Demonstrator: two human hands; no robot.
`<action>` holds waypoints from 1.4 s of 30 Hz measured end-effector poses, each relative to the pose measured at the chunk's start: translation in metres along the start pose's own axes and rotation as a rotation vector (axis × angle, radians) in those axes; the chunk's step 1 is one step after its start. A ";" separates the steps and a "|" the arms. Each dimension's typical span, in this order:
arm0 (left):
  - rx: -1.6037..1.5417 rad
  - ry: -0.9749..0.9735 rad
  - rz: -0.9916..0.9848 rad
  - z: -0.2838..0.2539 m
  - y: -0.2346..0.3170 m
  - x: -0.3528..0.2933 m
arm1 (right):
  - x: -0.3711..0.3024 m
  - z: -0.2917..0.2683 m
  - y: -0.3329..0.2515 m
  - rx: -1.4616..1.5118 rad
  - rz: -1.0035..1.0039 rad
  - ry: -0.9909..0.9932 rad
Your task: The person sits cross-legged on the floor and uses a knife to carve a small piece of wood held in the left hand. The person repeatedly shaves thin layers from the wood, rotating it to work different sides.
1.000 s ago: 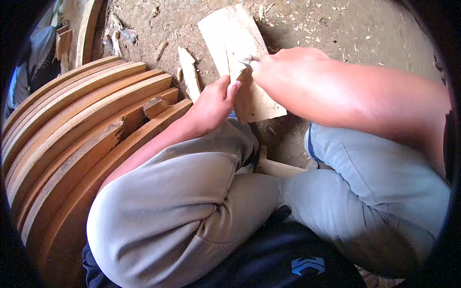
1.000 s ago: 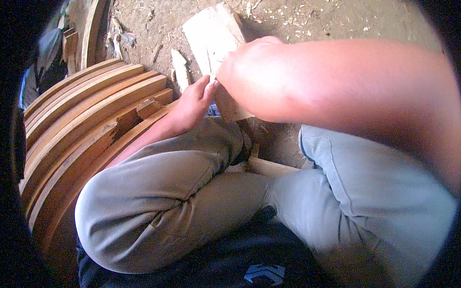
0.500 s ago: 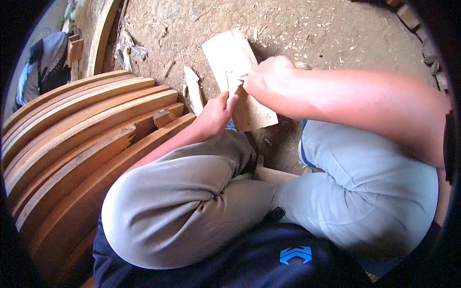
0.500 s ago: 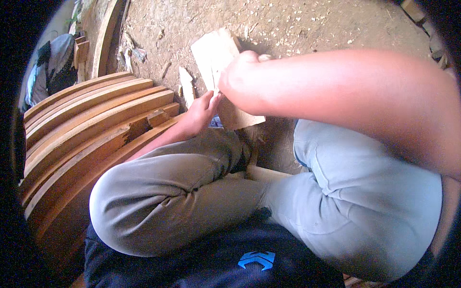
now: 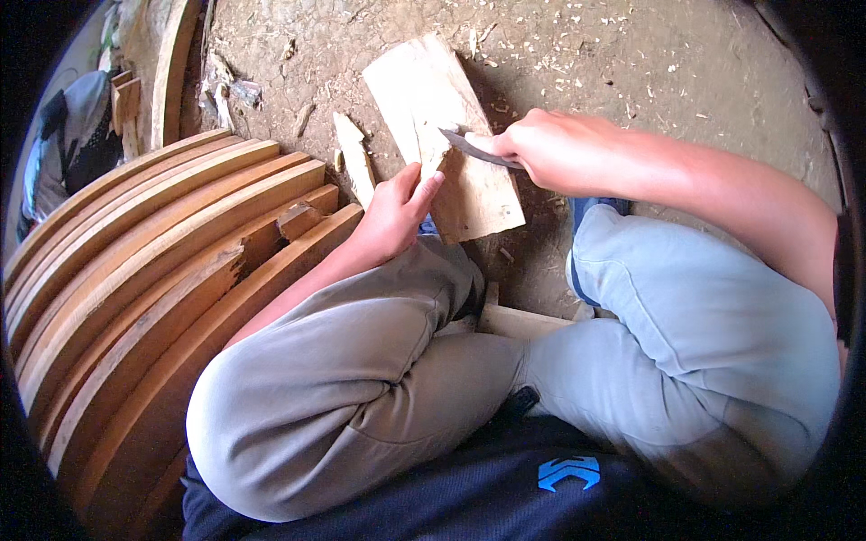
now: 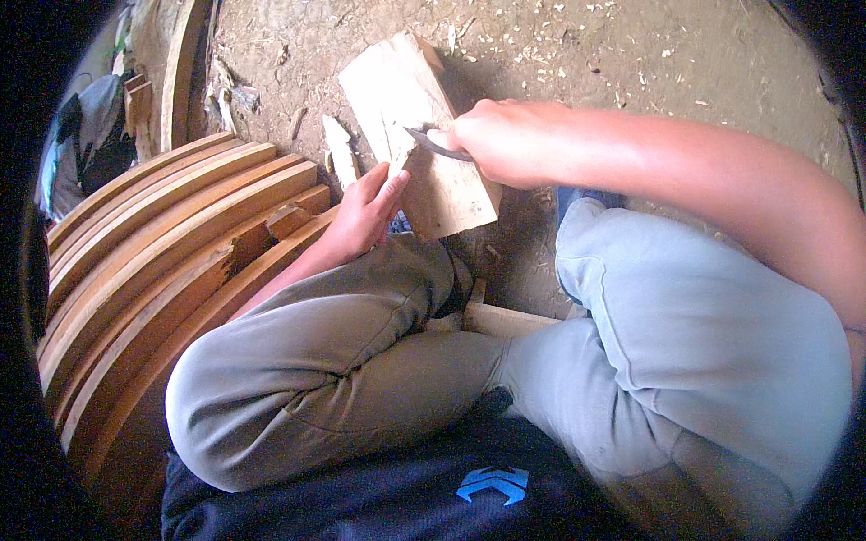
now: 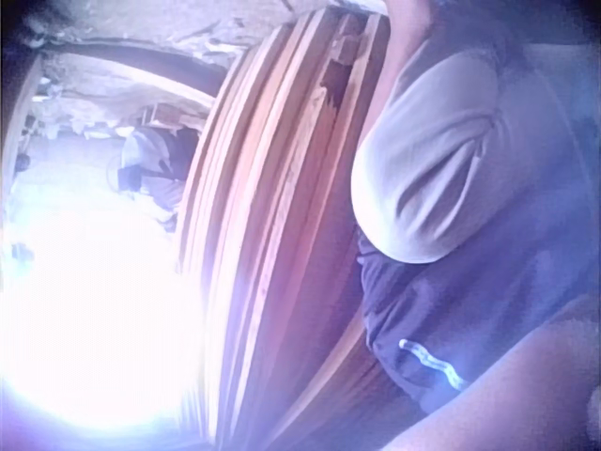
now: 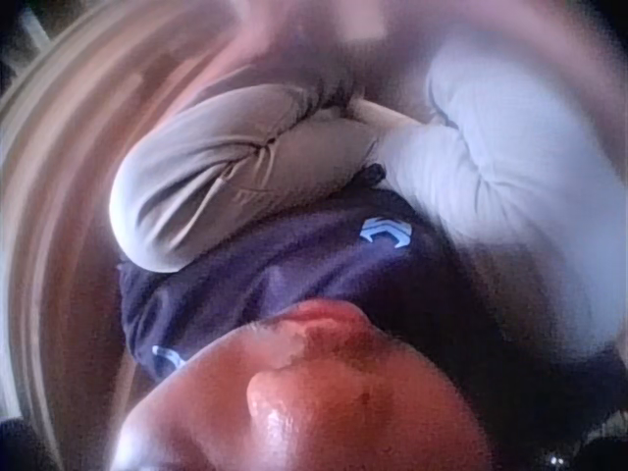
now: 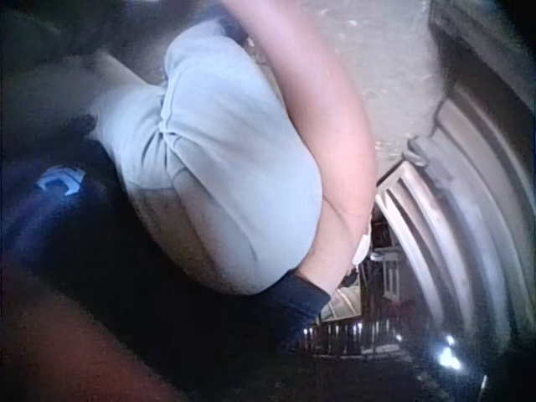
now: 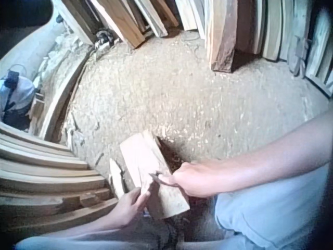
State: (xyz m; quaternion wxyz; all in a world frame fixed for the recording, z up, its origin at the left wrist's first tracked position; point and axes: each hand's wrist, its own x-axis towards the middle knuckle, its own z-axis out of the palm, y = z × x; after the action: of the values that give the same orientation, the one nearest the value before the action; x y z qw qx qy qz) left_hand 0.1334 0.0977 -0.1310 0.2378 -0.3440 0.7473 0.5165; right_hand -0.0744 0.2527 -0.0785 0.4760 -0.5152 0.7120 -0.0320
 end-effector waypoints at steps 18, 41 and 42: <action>0.099 -0.057 0.019 -0.011 0.001 0.004 | 0.055 -0.050 0.013 0.040 -0.167 -0.378; -0.220 -0.178 -0.019 -0.024 0.011 0.001 | 0.058 -0.016 0.064 0.532 -0.260 0.167; -0.222 -0.175 -0.003 -0.026 0.014 0.001 | 0.052 -0.016 0.062 0.572 -0.203 0.212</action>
State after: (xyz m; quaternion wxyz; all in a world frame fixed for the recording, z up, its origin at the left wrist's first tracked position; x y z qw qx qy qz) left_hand 0.1221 0.0768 -0.1138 0.2633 -0.3231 0.6612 0.6238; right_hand -0.1303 0.2347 -0.1367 0.5191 -0.4227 0.6648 -0.3315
